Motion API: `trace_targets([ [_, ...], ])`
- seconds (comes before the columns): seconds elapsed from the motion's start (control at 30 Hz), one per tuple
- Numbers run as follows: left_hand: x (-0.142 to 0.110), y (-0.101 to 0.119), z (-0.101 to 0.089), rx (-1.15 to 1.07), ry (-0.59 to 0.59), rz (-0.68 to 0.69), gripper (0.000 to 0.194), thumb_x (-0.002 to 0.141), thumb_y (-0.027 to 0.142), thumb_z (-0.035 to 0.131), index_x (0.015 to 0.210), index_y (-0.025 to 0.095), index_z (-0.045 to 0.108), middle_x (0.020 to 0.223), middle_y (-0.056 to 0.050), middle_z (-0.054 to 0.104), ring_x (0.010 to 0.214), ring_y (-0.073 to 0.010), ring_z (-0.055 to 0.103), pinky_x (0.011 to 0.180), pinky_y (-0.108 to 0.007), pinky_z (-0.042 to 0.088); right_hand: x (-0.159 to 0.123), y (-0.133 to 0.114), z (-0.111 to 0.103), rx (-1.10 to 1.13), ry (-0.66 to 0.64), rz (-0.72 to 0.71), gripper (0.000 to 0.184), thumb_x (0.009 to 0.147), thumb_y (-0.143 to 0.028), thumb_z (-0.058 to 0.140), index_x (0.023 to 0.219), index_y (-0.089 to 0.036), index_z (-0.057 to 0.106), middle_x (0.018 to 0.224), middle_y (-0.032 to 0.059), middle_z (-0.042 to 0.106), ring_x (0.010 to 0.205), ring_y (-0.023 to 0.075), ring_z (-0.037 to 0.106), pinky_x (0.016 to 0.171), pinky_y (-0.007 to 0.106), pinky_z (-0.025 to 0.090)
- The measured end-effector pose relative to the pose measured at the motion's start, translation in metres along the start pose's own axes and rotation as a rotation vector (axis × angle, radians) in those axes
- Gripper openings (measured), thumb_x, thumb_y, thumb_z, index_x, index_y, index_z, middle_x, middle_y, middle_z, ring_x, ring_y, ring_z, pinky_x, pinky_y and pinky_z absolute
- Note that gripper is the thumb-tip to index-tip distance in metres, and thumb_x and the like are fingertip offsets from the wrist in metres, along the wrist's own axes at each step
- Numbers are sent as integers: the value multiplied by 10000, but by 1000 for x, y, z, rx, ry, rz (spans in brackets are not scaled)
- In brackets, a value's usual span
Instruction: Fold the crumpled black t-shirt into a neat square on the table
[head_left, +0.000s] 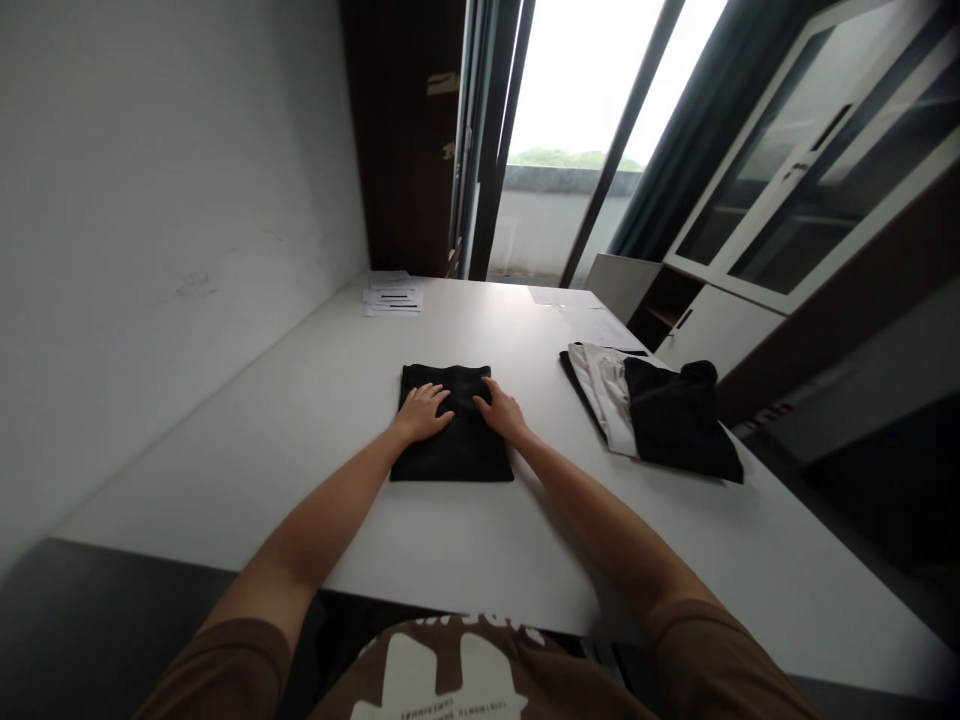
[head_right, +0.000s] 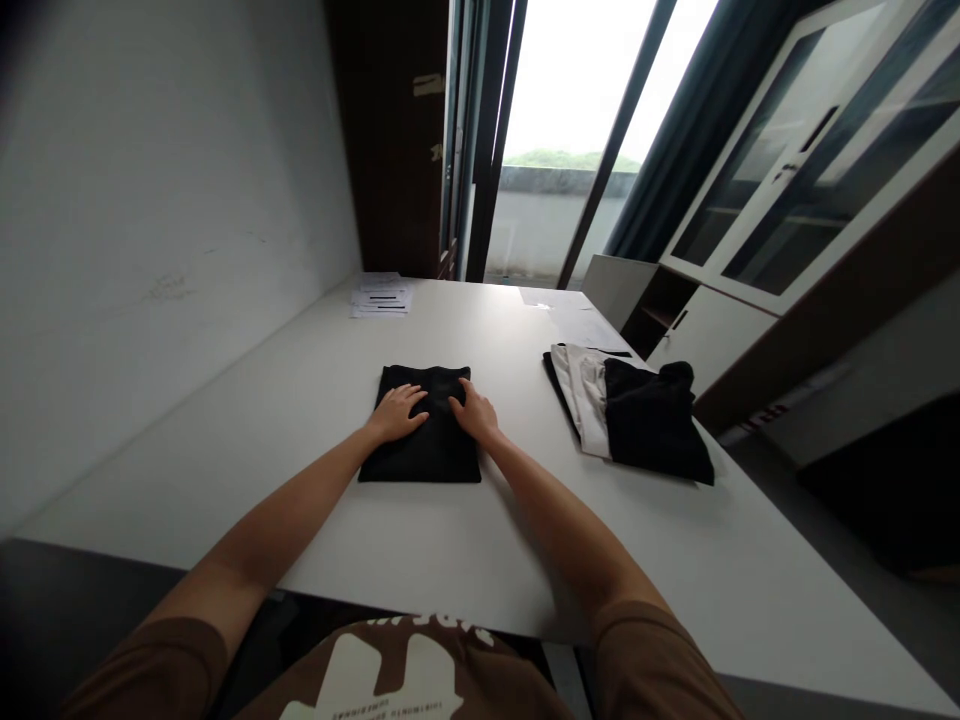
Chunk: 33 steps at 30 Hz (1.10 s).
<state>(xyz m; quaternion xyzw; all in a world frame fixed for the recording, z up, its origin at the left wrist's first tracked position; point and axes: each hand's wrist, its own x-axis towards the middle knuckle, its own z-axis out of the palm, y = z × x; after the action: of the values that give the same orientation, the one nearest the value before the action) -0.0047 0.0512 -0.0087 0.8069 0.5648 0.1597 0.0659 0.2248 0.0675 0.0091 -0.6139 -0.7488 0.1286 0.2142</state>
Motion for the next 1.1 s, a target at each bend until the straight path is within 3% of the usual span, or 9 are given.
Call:
trace_targets([
  [0.13, -2, 3, -2, -13, -42, 48, 595, 992, 512, 506, 1532, 262, 494, 1644, -81, 408, 1547, -314, 298, 1269, -561, 196, 5, 4, 0, 76, 10, -68, 552, 1003, -385, 548, 1544, -301, 477, 1460, 34, 617, 1307, 258, 615, 1090, 399, 501],
  [0.27, -2, 3, 2, -12, -95, 79, 597, 1010, 506, 479, 1566, 291, 448, 1677, -70, 350, 1576, -319, 234, 1272, -589, 157, 11, 11, 3, 91, -54, -96, 422, 991, -337, 562, 1404, -312, 645, 1360, 7, 690, 1253, 238, 653, 1089, 377, 507],
  [0.43, -2, 5, 7, 3, -120, 106, 606, 1030, 512, 439, 1588, 277, 409, 1695, -74, 306, 1585, -306, 209, 1273, -593, 141, 11, 13, 3, 92, -19, -59, 439, 988, -244, 510, 1395, -293, 667, 1351, 1, 694, 1250, 225, 657, 1102, 361, 501],
  [0.53, -2, 7, 4, -15, -50, 103, 579, 1024, 494, 468, 1552, 256, 464, 1665, -85, 369, 1564, -306, 264, 1272, -568, 183, 10, 12, 0, 103, -9, -85, 486, 973, -185, 482, 1413, -301, 656, 1375, -17, 678, 1268, 208, 646, 1121, 341, 485],
  [0.63, -1, 7, -1, -58, 110, 97, 500, 1030, 422, 469, 1481, 219, 545, 1596, -90, 472, 1502, -276, 375, 1272, -499, 245, 14, 14, -8, 152, 17, -67, 488, 974, -183, 472, 1414, -290, 656, 1344, -15, 698, 1232, 194, 665, 1101, 318, 496],
  [0.77, 2, 1, -2, -110, 245, 31, 432, 1023, 346, 475, 1407, 192, 601, 1501, -92, 563, 1413, -245, 480, 1243, -424, 332, 23, 21, -33, 317, 102, -47, 481, 951, -187, 487, 1382, -265, 685, 1291, -2, 727, 1158, 201, 694, 1068, 335, 519],
  [0.9, 4, -5, 7, -96, 234, -8, 435, 1014, 334, 492, 1401, 166, 597, 1465, -118, 592, 1390, -255, 505, 1229, -429, 352, 29, 35, -76, 454, 196, -72, 473, 912, -197, 535, 1351, -217, 709, 1211, 24, 755, 1078, 225, 708, 1035, 377, 540],
  [1.03, 4, -7, 13, -41, 196, 25, 446, 1000, 339, 515, 1400, 161, 595, 1479, -120, 585, 1404, -265, 494, 1232, -439, 349, 30, 56, -127, 457, 260, -32, 470, 890, -212, 578, 1337, -186, 720, 1023, 41, 780, 849, 210, 707, 894, 383, 588],
  [1.1, 3, -8, 14, -20, 182, 25, 448, 995, 344, 520, 1404, 178, 594, 1491, -112, 577, 1406, -269, 493, 1220, -449, 364, 31, 70, -152, 446, 296, -15, 459, 872, -209, 607, 1312, -172, 732, 995, 45, 775, 840, 201, 693, 870, 365, 586],
])
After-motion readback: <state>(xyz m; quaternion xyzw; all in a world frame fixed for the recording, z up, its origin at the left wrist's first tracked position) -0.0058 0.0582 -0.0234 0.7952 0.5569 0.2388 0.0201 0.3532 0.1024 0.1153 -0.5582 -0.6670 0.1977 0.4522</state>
